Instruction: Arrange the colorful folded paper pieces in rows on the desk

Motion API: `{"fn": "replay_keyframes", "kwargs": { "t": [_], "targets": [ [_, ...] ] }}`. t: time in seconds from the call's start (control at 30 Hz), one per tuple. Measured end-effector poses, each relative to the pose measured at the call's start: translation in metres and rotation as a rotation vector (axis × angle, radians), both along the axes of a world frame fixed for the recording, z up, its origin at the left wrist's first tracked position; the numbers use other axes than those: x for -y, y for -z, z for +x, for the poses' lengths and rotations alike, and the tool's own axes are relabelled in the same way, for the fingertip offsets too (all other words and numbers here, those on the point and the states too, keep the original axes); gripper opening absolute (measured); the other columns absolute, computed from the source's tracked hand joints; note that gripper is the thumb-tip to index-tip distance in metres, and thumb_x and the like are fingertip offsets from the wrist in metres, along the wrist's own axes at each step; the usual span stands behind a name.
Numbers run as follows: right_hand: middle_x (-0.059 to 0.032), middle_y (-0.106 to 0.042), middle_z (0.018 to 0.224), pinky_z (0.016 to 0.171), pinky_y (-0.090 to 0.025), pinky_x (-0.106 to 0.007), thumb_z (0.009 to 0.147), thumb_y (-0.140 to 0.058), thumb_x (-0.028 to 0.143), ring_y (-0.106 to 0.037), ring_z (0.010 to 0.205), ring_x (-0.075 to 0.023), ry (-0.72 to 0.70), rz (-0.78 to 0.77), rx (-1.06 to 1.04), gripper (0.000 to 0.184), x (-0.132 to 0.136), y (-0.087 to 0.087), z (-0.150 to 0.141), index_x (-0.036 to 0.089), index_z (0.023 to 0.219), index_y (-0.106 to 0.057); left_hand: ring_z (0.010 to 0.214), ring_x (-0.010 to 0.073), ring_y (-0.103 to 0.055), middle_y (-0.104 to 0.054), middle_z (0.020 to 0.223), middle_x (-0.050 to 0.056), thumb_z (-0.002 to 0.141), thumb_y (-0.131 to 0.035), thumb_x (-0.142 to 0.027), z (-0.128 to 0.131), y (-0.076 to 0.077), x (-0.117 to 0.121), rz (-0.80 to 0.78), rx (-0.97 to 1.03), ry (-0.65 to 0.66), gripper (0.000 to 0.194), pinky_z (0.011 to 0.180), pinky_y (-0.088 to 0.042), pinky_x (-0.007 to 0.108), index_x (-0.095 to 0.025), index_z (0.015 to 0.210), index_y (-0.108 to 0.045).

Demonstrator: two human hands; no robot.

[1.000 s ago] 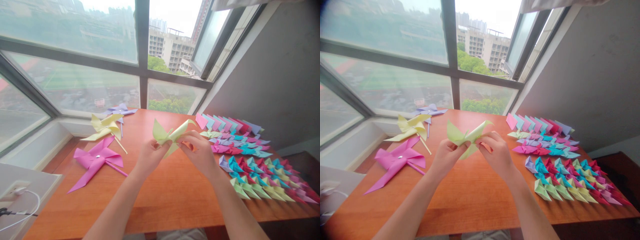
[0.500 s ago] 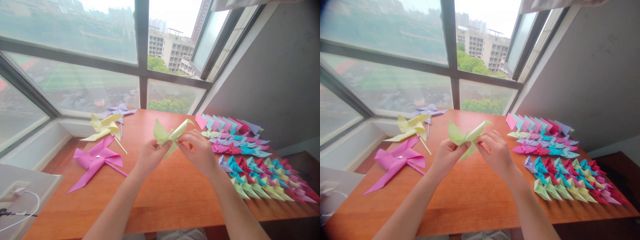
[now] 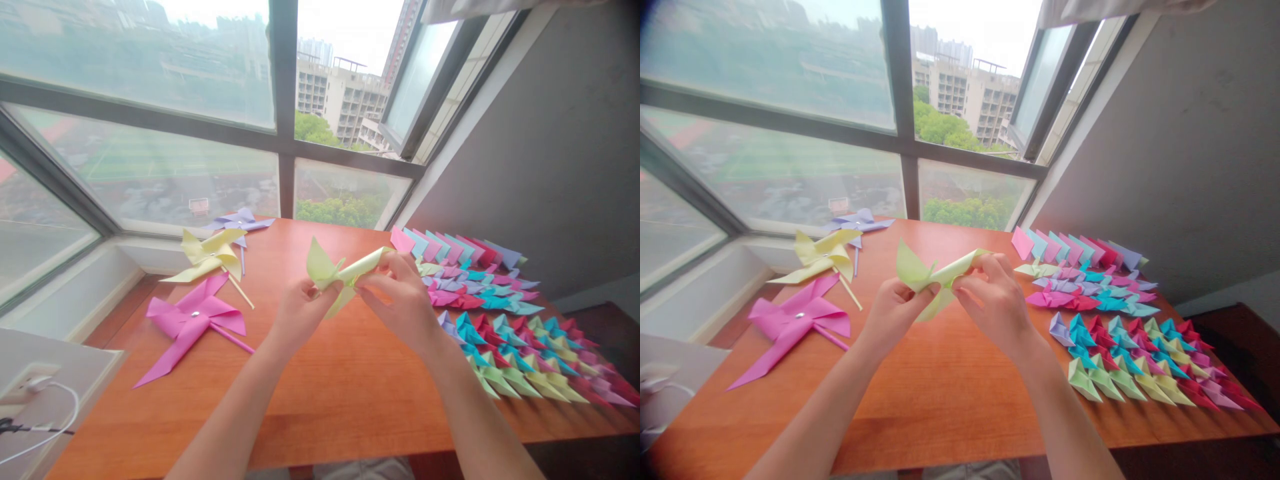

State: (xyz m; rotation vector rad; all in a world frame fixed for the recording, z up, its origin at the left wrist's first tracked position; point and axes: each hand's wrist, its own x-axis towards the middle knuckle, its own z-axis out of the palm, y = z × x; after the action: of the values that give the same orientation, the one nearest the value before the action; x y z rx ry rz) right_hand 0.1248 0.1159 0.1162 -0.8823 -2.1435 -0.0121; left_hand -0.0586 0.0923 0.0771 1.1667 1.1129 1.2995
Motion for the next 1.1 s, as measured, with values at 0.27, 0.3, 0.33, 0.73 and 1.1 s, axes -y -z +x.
{"fn": "replay_keyframes", "kwargs": {
  "t": [0.27,0.3,0.33,0.73,1.1],
  "targets": [
    [-0.0052,-0.061,0.093,0.08,-0.051,-0.04,0.085,-0.066,0.017,-0.054,0.094,-0.0228,-0.047,-0.004,0.054,0.015,-0.0039,-0.0002,0.0041,0.029,0.092,-0.072,0.058,0.0122,-0.049,-0.06,0.065,-0.001,0.077,-0.072,-0.042,-0.0006,0.0017,-0.0008,-0.012,-0.015,0.011,0.03,0.049,-0.034,0.02,-0.014,0.086,-0.075],
    [-0.0051,-0.062,0.094,0.081,-0.051,-0.04,0.086,-0.066,0.017,-0.054,0.094,-0.0228,-0.053,-0.01,0.06,0.016,-0.0041,-0.0005,0.0042,0.029,0.093,-0.071,0.058,0.0121,-0.049,-0.06,0.066,-0.001,0.077,-0.072,-0.042,-0.0008,0.0018,-0.0007,-0.013,-0.02,0.014,0.029,0.049,-0.034,0.02,-0.014,0.085,-0.075],
    [-0.005,-0.062,0.094,0.082,-0.051,-0.04,0.086,-0.065,0.017,-0.054,0.094,-0.0227,-0.058,-0.012,0.062,0.016,-0.0042,-0.0009,0.0042,0.029,0.094,-0.071,0.058,0.0121,-0.049,-0.06,0.065,-0.001,0.078,-0.071,-0.043,-0.0009,0.0018,-0.0006,-0.012,-0.023,0.015,0.029,0.049,-0.034,0.02,-0.015,0.084,-0.075],
    [-0.0035,-0.067,0.091,0.082,-0.051,-0.037,0.087,-0.063,0.014,-0.055,0.094,-0.0214,-0.127,-0.013,0.082,0.014,-0.0052,-0.0065,0.0058,0.027,0.086,-0.068,0.056,0.0104,-0.044,-0.054,0.061,-0.003,0.079,-0.07,-0.041,0.0004,-0.0013,-0.0002,0.004,-0.049,-0.003,0.029,0.047,-0.031,0.019,-0.014,0.089,-0.075],
    [-0.0033,-0.062,0.081,0.077,-0.049,-0.035,0.084,-0.067,0.012,-0.052,0.088,-0.0206,-0.109,0.021,0.045,0.014,-0.005,-0.0069,0.0046,0.026,0.086,-0.069,0.062,0.013,-0.05,-0.052,0.059,-0.003,0.079,-0.07,-0.042,0.0009,-0.0014,0.0006,-0.017,-0.029,0.078,0.028,0.056,-0.04,0.021,-0.014,0.08,-0.07]
  ]
}}
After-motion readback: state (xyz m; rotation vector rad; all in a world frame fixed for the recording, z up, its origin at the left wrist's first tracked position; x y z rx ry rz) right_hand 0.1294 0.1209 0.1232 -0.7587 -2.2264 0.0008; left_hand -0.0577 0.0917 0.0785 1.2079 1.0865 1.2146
